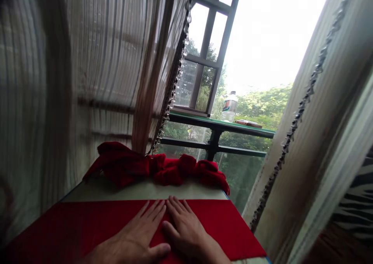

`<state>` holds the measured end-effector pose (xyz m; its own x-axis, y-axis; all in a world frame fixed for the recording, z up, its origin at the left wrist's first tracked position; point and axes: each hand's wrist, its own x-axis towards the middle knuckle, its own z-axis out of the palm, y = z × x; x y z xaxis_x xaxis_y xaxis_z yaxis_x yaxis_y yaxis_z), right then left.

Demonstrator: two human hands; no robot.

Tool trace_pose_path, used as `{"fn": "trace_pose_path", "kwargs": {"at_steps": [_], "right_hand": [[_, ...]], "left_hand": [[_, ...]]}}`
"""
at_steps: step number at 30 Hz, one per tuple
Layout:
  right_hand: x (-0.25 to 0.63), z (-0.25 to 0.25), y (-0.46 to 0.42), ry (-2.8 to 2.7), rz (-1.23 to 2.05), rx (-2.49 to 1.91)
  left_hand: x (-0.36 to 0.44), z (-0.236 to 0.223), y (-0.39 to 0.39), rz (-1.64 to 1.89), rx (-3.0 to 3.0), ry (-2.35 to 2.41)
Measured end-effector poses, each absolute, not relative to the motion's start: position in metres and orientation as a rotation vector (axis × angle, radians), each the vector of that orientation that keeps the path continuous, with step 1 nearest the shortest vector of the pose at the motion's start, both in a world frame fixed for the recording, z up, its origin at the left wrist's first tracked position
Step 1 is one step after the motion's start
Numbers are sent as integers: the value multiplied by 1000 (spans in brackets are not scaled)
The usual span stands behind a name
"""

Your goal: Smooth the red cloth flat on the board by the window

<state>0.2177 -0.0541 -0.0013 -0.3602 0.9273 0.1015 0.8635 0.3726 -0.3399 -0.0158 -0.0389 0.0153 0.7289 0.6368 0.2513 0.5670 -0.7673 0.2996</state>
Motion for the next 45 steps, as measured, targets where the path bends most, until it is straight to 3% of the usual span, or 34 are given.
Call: {"fn": "trace_pose_path", "kwargs": {"at_steps": [8, 11, 22, 28, 31, 38, 45], "right_hand": [[215, 6, -60, -2359, 326, -1631], [213, 4, -58, -2350, 290, -1659], [235, -34, -28, -2399, 312, -1532], [228, -28, -7, -2366, 259, -1476], [225, -24, 2, -2390, 295, -1415], [233, -15, -16, -2374, 468, -1312], [236, -11, -29, -2210, 483, -1241]], "left_hand": [[-11, 39, -47, 209, 2630, 932], [-9, 23, -32, 162, 2670, 917], [5, -43, 10, 488, 2760, 1017], [4, -81, 39, 482, 2815, 1073], [-6, -73, 38, 608, 2799, 1065], [-6, -7, -5, 890, 2496, 1077], [-4, -7, -10, 870, 2436, 1040]]}}
